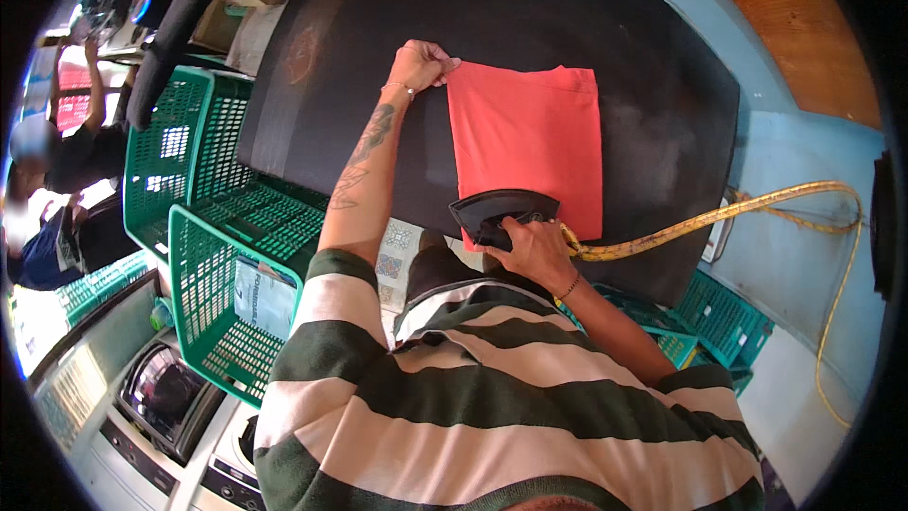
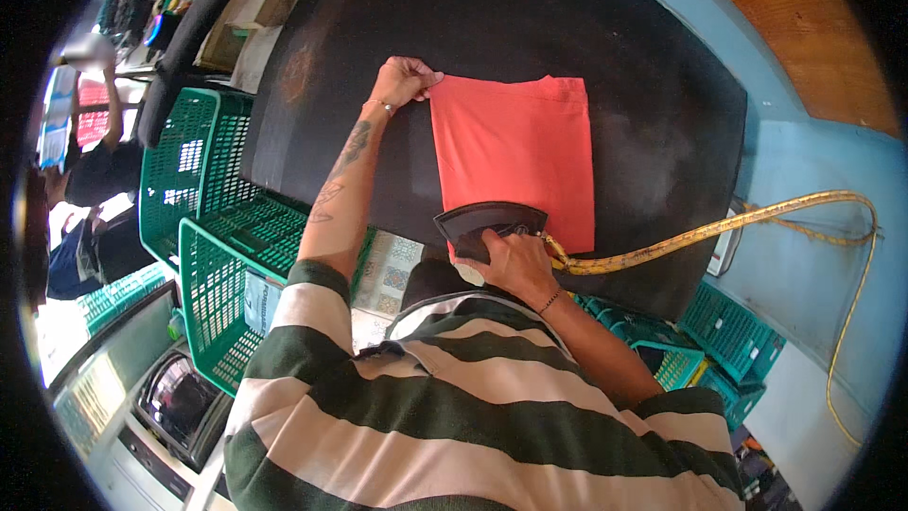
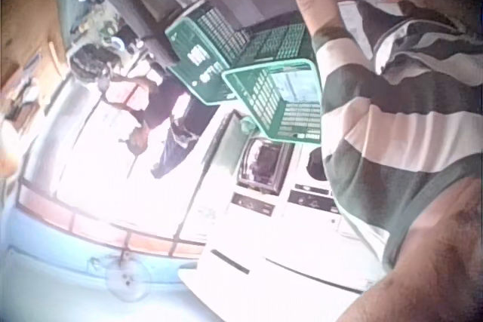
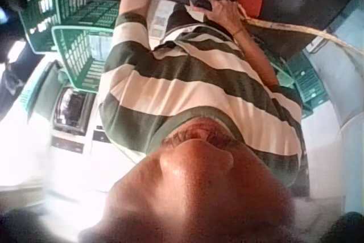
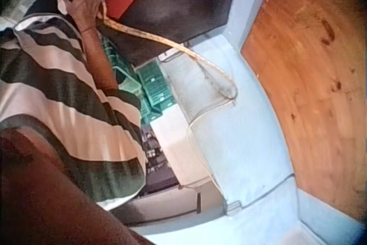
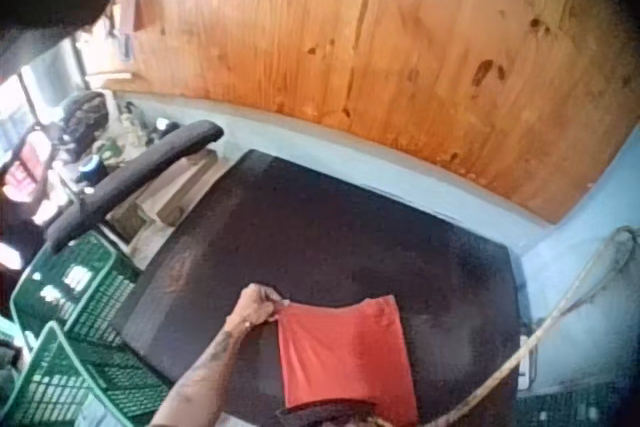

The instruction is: The person irons a pink shirt on a table, folding the garment between presses, and then places it into a green basket.

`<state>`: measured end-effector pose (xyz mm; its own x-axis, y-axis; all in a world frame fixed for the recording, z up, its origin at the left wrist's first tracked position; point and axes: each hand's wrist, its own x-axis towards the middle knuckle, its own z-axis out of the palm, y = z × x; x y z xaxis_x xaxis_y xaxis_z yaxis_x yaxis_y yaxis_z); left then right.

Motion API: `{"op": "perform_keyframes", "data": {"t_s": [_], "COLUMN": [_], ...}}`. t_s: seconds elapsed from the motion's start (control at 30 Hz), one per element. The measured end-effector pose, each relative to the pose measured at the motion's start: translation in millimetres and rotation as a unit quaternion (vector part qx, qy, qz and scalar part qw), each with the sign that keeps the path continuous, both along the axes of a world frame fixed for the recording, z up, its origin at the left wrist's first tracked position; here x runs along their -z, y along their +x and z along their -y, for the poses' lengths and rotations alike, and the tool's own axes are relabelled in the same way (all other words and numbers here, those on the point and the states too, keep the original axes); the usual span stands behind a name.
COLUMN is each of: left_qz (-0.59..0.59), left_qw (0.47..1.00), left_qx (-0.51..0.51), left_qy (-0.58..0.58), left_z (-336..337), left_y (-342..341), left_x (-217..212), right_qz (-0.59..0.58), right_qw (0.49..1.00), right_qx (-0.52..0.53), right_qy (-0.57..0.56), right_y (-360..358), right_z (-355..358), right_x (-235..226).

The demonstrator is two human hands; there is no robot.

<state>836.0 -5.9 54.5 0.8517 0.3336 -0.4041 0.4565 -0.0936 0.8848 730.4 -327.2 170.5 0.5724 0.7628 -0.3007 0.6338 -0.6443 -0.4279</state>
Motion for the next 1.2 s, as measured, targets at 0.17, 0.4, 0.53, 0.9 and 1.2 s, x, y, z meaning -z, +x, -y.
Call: {"op": "perform_keyframes", "data": {"t_s": [0.17, 0.4, 0.53, 0.9, 1.2], "left_qz": [0.014, 0.037, 0.057, 0.149, 0.257], "left_qw": [0.996, 0.979, 0.963, 0.922, 0.763], "left_qx": [0.079, 0.172, 0.201, 0.104, 0.315], "left_qy": [0.04, 0.104, 0.168, 0.342, 0.504], "left_z": [-15, -29, -29, 14, 117], "left_y": [2, 11, 18, 7, 22], "left_x": [-10, -12, -3, -18, 9], "right_qz": [-0.018, -0.136, -0.076, -0.075, -0.024], "right_qw": [0.996, 0.959, 0.978, 0.982, 0.885], "right_qx": [0.087, 0.247, 0.188, 0.156, 0.463], "right_qy": [-0.005, -0.008, -0.048, -0.075, -0.046], "right_y": [3, 70, 78, -21, 128], "right_z": [-9, -88, -116, -36, 63], "right_x": [2, -5, 15, -12, 5]}}
